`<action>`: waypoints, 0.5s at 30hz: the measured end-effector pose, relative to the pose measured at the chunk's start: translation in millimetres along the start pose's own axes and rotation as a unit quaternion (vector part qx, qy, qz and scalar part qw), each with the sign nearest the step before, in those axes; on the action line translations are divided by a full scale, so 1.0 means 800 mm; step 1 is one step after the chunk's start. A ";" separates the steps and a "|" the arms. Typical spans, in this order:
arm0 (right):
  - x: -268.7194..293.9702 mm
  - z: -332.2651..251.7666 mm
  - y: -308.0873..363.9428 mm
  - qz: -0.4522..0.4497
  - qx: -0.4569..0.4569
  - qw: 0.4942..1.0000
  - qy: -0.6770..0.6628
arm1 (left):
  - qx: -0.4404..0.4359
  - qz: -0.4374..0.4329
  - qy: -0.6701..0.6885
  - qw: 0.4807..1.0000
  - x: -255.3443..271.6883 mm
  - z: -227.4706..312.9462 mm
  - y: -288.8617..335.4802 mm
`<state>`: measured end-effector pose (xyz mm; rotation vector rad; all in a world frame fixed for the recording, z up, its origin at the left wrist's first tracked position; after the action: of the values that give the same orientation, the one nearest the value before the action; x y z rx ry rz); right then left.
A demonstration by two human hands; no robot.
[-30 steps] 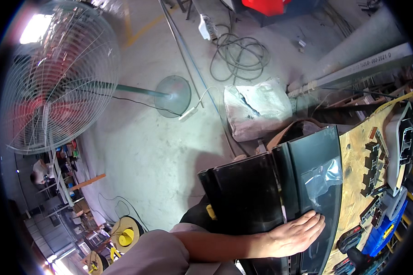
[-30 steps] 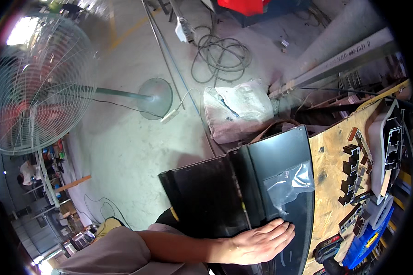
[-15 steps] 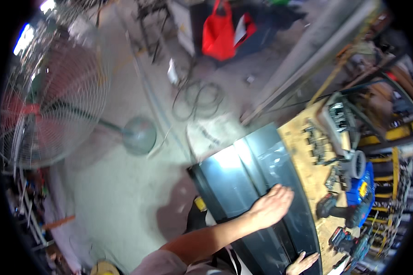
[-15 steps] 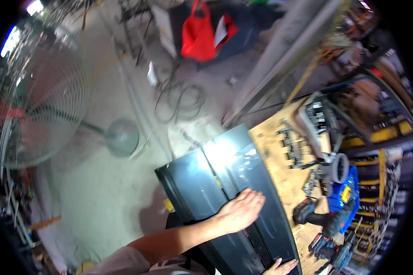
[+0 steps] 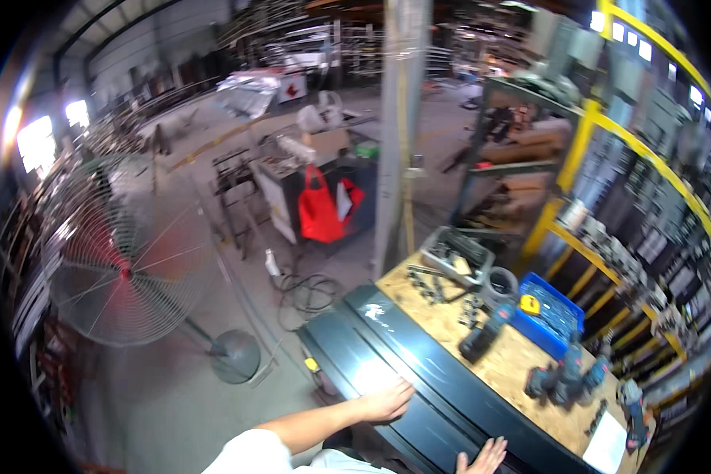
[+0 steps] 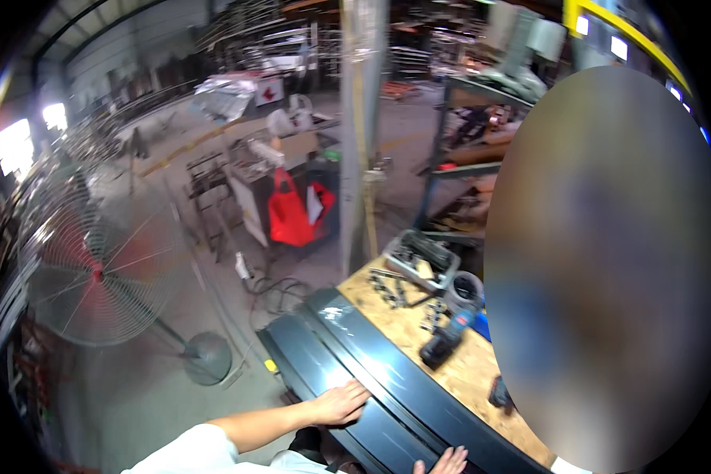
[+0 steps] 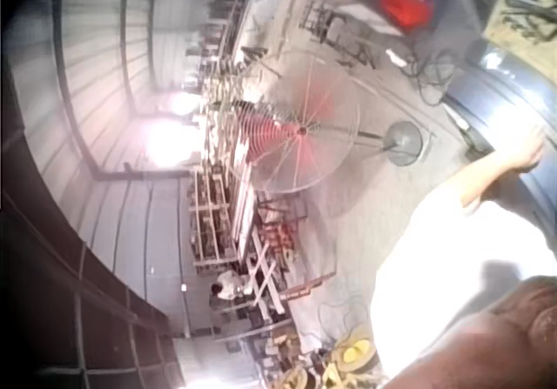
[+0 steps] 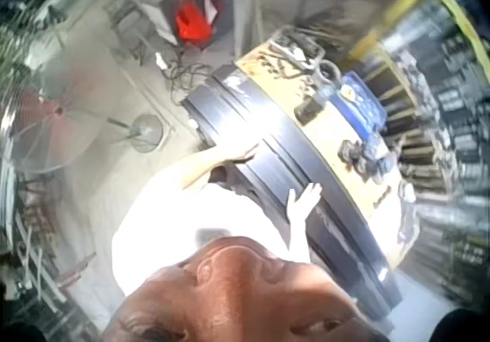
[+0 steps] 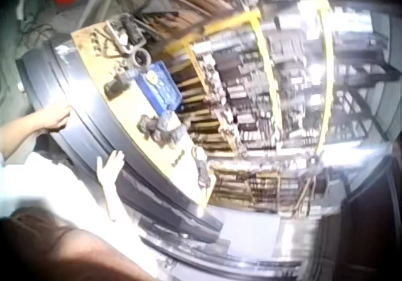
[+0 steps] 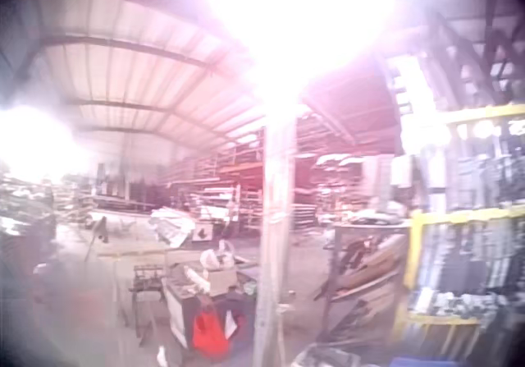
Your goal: The person walks through a workshop to a workbench, positions a metal beam, and attaches components using a power drill and hand-tightening before helping a colleague move a long beam.
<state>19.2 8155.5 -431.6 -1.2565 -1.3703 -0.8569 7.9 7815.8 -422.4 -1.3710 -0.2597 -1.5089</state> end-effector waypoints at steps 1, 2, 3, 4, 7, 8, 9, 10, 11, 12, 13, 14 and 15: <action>0.008 0.016 0.032 -0.022 -0.009 1.000 0.006 | 0.021 -0.102 0.026 0.994 -0.023 0.019 0.015; 0.018 0.038 0.058 -0.094 -0.027 0.995 0.028 | 0.002 -0.130 0.026 0.991 -0.037 0.042 0.024; 0.047 0.049 0.077 -0.051 -0.014 0.996 0.071 | -0.017 -0.142 0.039 0.989 -0.043 0.061 0.025; 0.067 0.059 0.103 -0.048 -0.017 0.998 0.038 | -0.047 -0.133 0.055 0.988 -0.037 0.076 0.032; 0.102 0.122 0.144 -0.016 -0.018 0.999 -0.021 | 0.021 -0.167 -0.013 0.986 -0.011 0.097 0.048; 0.126 0.149 0.138 -0.037 -0.046 0.998 -0.006 | -0.001 -0.143 0.017 0.990 -0.013 0.101 0.038; 0.128 0.183 0.134 -0.048 -0.058 0.997 0.012 | -0.030 -0.109 -0.022 0.993 -0.023 0.091 0.048; 0.129 0.217 0.130 -0.048 -0.073 0.996 0.031 | -0.005 -0.144 -0.016 0.989 -0.036 0.078 0.070; 0.128 0.257 0.140 -0.079 -0.110 0.986 0.100 | -0.042 -0.153 -0.077 0.984 -0.030 0.108 0.050; 0.126 0.287 0.150 -0.075 -0.154 0.980 0.105 | -0.040 -0.187 -0.099 0.976 -0.037 0.114 0.046; 0.114 0.311 0.162 -0.073 -0.201 0.970 0.116 | -0.035 -0.215 -0.126 0.968 -0.045 0.111 0.050; 0.098 0.328 0.184 -0.050 -0.220 0.968 0.109 | -0.045 -0.231 -0.129 0.963 -0.057 0.107 0.051; 0.091 0.325 0.194 -0.032 -0.228 0.971 0.055 | -0.048 -0.245 -0.138 0.959 -0.066 0.099 0.059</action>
<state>119.0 8450.3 -435.1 -1.4888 -1.1659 -1.3206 82.6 7879.7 -462.2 -1.6787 -0.7550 -1.7409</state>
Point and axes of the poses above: each hand's wrist, its own y-axis away from the middle knuckle, its own x-axis out of the back of the hand, z = x × y, the point moved 5 cm from there along -y, towards the middle knuckle, and after that the axes turned 10 degrees about -x, right-handed, at the moved point
